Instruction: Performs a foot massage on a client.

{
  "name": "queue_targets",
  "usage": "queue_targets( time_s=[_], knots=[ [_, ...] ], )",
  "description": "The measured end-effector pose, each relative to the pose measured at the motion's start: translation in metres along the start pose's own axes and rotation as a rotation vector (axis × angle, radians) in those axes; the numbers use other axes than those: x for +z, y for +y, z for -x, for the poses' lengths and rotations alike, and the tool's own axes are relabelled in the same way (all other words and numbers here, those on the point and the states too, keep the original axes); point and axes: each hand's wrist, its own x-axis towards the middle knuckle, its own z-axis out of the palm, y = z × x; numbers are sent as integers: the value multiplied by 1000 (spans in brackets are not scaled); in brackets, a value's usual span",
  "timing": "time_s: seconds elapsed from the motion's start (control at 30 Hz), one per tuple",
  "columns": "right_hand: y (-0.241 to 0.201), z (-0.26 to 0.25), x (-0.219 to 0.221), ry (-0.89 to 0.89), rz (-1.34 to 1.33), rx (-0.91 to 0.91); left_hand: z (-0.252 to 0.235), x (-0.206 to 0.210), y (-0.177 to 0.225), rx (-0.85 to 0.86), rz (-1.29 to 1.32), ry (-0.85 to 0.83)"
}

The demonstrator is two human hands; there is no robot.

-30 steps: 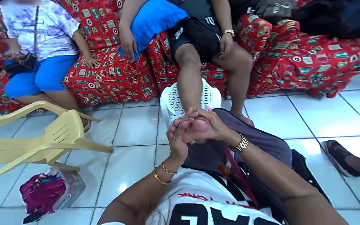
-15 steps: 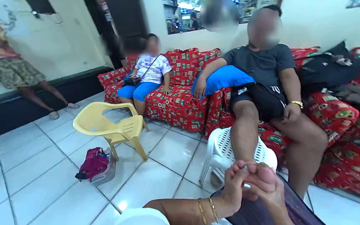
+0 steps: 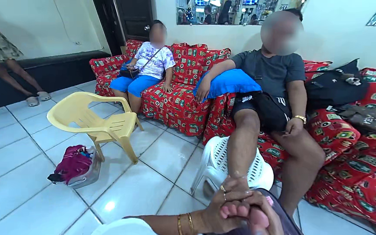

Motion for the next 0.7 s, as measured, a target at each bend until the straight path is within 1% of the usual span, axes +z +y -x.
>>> queue_targets(
  time_s=[0.07, 0.13, 0.23, 0.33, 0.43, 0.5, 0.6, 0.7],
  knots=[
    [8, 2, -18, -164, 39, 88, -14, -8, 7, -64, 49, 37],
    [34, 6, -37, -313, 160, 166, -15, -8, 9, -104, 151, 68],
    [61, -1, -49, -405, 274, 99, -14, -2, 6, -141, 303, 96],
    [77, -14, -44, -406, 234, -37, -16, 5, 2, -98, 376, 105],
    [72, -24, -39, -401, 159, -65, -15, 11, -1, -61, 401, 126],
    [63, -29, -38, -369, 176, -77, -16, 11, 0, -90, 411, 181],
    [62, -28, -37, -299, 199, -108, -20, 14, 10, -151, 428, 260],
    [55, -27, -36, -263, 199, -93, -21, 19, 15, -187, 469, 322]
  ],
)
